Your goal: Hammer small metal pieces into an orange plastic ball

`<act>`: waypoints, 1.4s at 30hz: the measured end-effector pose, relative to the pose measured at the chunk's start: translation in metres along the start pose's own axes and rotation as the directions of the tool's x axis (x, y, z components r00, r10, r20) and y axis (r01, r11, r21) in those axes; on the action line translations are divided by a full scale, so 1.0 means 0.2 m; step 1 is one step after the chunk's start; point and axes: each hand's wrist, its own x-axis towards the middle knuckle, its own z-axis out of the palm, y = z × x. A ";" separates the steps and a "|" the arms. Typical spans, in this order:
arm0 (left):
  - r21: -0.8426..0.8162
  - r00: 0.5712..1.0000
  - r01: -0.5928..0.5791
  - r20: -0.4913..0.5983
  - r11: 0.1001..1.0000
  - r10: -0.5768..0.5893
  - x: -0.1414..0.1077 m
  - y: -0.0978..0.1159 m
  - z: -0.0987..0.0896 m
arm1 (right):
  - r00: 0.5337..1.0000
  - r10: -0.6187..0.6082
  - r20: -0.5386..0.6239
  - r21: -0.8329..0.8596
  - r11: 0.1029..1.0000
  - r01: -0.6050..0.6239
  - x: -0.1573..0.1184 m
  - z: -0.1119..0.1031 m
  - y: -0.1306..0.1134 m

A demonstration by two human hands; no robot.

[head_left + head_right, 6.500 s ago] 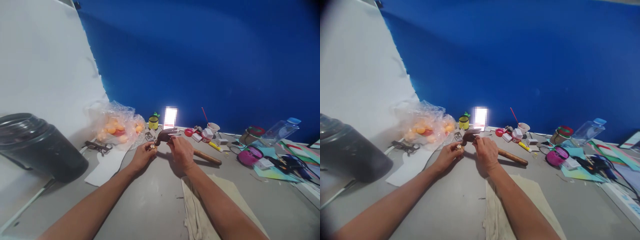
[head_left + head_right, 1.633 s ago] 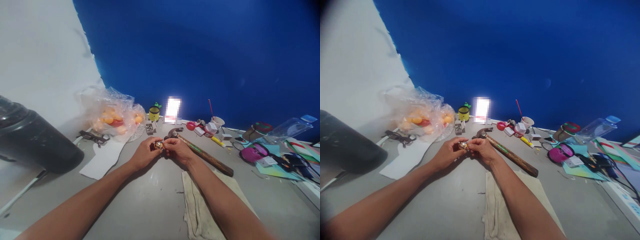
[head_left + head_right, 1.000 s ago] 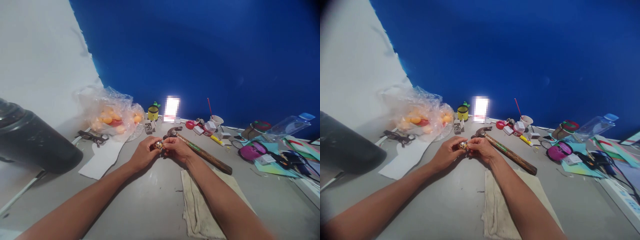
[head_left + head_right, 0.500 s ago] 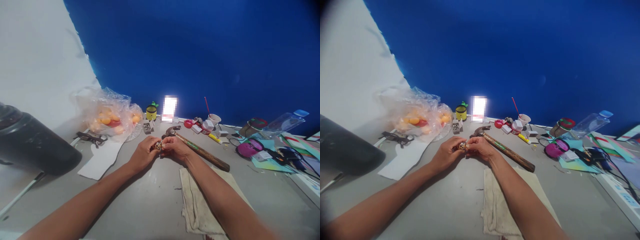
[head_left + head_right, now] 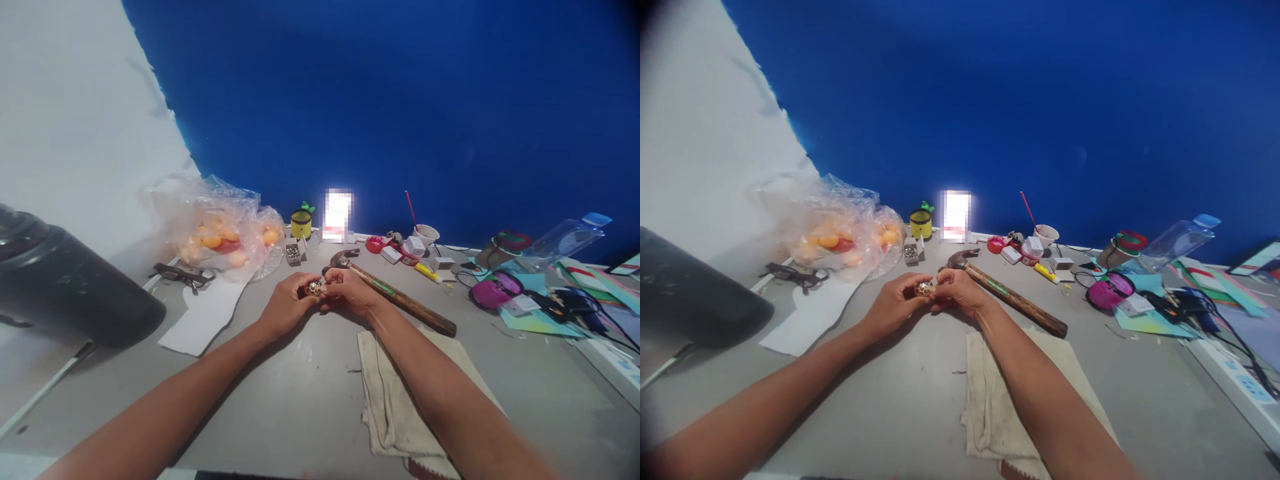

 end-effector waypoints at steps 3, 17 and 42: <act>-0.172 0.992 0.122 0.056 0.978 -0.114 0.01 0.02 0.00 | 0.999 0.007 0.035 0.021 1.000 -0.008 0.00 -0.01 0.00; -0.427 0.966 0.256 0.149 0.867 -0.212 0.01 0.05 0.00 | 0.996 -0.081 0.024 -0.090 0.992 0.083 0.01 0.00 0.03; -0.581 0.949 0.278 0.040 0.765 -0.314 0.09 0.00 -0.09 | 0.790 -0.514 -0.333 -0.875 -0.144 -0.462 -0.03 -0.10 -0.06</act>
